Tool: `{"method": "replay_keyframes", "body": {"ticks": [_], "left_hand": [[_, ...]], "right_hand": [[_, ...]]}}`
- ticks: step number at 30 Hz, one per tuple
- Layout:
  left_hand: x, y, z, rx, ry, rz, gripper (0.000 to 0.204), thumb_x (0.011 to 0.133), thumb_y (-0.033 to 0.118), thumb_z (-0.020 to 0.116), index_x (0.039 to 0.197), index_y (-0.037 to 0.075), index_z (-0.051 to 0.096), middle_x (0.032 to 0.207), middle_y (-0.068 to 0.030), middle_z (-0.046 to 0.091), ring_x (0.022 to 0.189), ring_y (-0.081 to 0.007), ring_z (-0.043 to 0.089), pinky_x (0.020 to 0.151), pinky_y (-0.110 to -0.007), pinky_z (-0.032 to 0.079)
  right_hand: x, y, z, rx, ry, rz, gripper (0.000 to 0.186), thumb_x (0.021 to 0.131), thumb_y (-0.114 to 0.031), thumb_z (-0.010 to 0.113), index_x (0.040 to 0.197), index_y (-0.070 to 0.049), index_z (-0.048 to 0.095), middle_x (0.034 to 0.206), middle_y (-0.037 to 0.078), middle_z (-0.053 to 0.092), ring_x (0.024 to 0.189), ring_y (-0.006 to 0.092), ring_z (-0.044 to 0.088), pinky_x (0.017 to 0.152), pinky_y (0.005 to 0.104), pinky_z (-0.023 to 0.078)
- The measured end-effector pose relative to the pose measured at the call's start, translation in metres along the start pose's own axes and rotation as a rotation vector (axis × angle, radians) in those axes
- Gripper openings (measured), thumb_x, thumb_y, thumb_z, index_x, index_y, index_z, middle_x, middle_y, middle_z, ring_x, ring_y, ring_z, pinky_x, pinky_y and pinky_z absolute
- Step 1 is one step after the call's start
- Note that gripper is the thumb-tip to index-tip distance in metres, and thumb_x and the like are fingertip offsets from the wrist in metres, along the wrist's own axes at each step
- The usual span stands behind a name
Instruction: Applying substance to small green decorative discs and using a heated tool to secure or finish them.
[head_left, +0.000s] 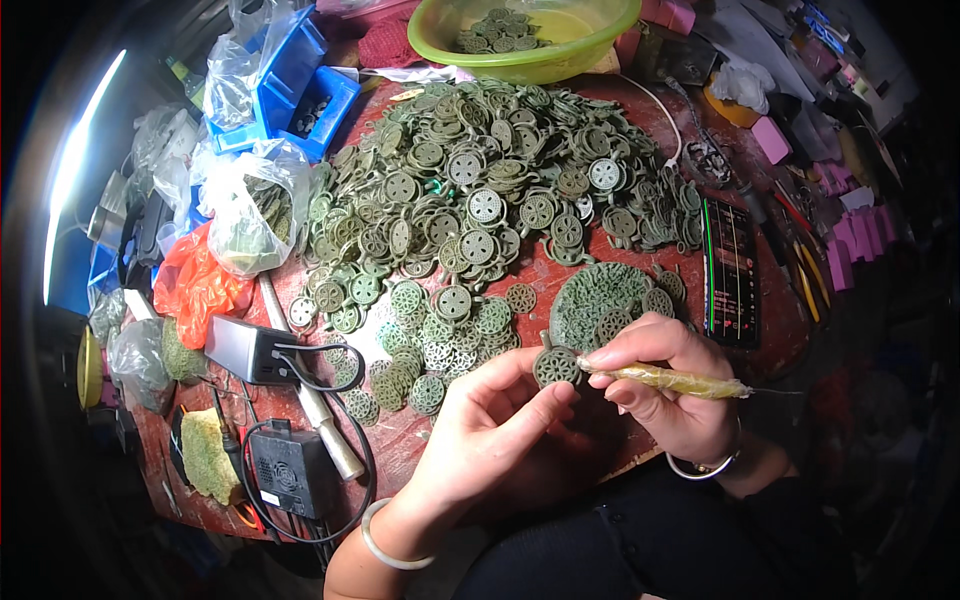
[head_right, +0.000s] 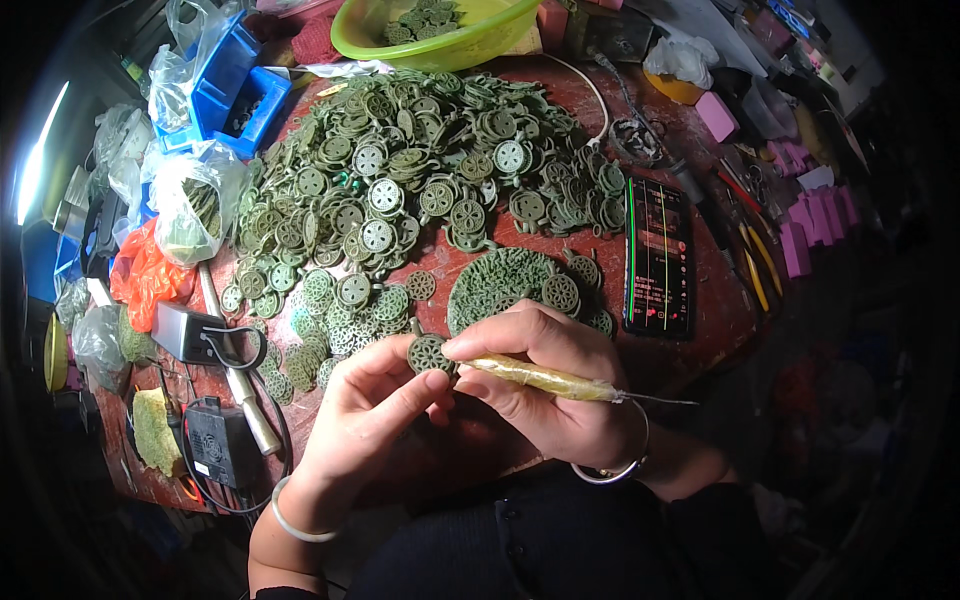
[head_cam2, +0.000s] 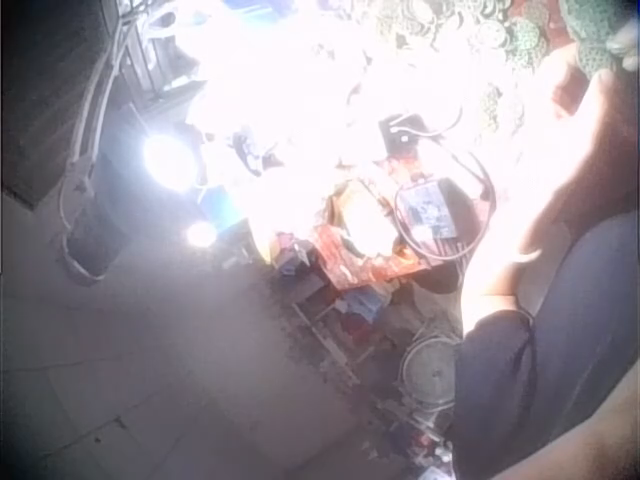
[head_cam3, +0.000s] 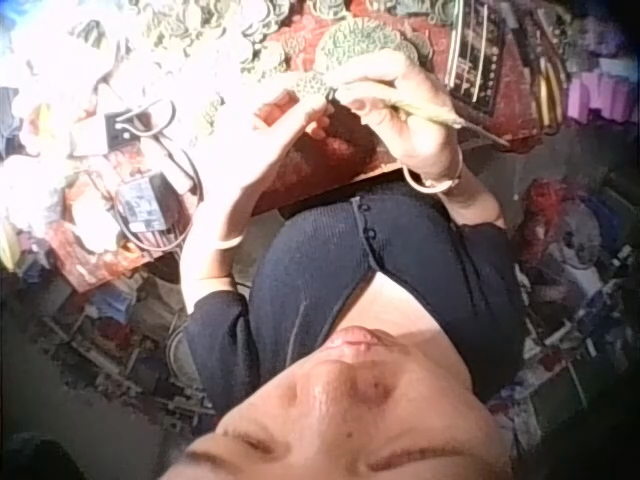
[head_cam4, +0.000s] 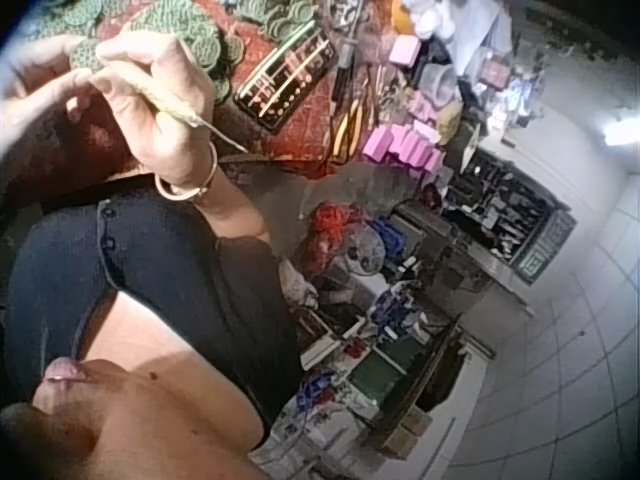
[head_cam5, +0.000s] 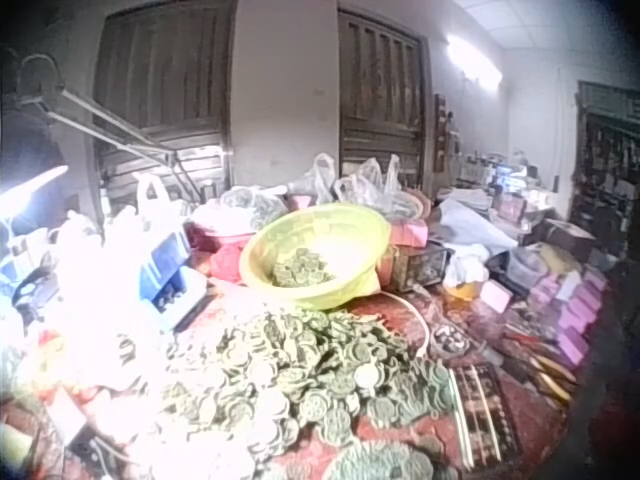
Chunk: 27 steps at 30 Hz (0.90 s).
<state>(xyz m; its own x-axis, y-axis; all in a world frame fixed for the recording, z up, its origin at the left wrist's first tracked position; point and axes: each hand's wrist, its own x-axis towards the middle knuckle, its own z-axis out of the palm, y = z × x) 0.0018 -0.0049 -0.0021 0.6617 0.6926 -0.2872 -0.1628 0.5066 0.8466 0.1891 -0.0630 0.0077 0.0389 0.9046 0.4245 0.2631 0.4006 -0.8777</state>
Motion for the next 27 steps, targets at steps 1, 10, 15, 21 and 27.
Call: {"method": "replay_keyframes", "body": {"ticks": [1, 10, 15, 21, 27], "left_hand": [[0.0002, 0.0006, 0.0006, 0.004, 0.0, -0.004, 0.015, 0.092, 0.003, 0.065, 0.106, 0.002, 0.062, 0.087, -0.0039, 0.067, 0.073, -0.0103, 0.062, 0.066, -0.024, 0.05], [-0.0002, 0.0007, -0.0055, 0.028, -0.077, -0.016, 0.027, 0.094, 0.004, 0.062, 0.12, 0.0, 0.059, 0.094, -0.0063, 0.068, 0.083, -0.0103, 0.064, 0.073, -0.025, 0.054], [0.0009, -0.0012, -0.0058, 0.063, -0.077, -0.003, 0.027, 0.094, 0.004, 0.062, 0.121, 0.0, 0.059, 0.094, -0.0063, 0.068, 0.083, -0.0104, 0.065, 0.073, -0.024, 0.054], [0.0004, -0.0008, -0.0067, 0.038, -0.071, -0.021, 0.027, 0.094, 0.006, 0.063, 0.12, 0.0, 0.059, 0.093, -0.006, 0.068, 0.082, -0.0102, 0.064, 0.074, -0.024, 0.053], [0.0005, 0.001, -0.0064, 0.052, -0.076, -0.033, 0.027, 0.094, 0.007, 0.063, 0.12, 0.0, 0.06, 0.094, -0.0055, 0.068, 0.082, -0.0096, 0.063, 0.074, -0.024, 0.052]], "right_hand": [[-0.0004, 0.0007, -0.0006, -0.004, -0.004, -0.005, 0.02, 0.09, -0.012, 0.069, 0.105, 0.0, 0.064, 0.084, 0.008, 0.064, 0.071, 0.014, 0.062, 0.063, 0.0257, 0.048], [0.0009, 0.0006, -0.0028, -0.042, -0.034, -0.047, 0.02, 0.089, -0.011, 0.07, 0.104, -0.001, 0.064, 0.085, 0.008, 0.064, 0.072, 0.0148, 0.062, 0.063, 0.0258, 0.049], [0.0009, 0.0002, -0.0025, -0.056, -0.025, -0.052, 0.02, 0.088, -0.011, 0.07, 0.104, 0.0, 0.064, 0.085, 0.008, 0.065, 0.072, 0.0151, 0.062, 0.063, 0.0258, 0.049], [0.001, 0.0003, -0.003, -0.058, -0.032, -0.048, 0.02, 0.088, -0.011, 0.071, 0.104, 0.0, 0.064, 0.085, 0.008, 0.065, 0.072, 0.0148, 0.062, 0.064, 0.0258, 0.049], [0.0044, -0.0023, -0.0046, -0.133, -0.045, -0.114, 0.02, 0.088, -0.011, 0.071, 0.103, 0.0, 0.064, 0.088, 0.01, 0.066, 0.073, 0.0177, 0.063, 0.064, 0.0274, 0.051]]}}
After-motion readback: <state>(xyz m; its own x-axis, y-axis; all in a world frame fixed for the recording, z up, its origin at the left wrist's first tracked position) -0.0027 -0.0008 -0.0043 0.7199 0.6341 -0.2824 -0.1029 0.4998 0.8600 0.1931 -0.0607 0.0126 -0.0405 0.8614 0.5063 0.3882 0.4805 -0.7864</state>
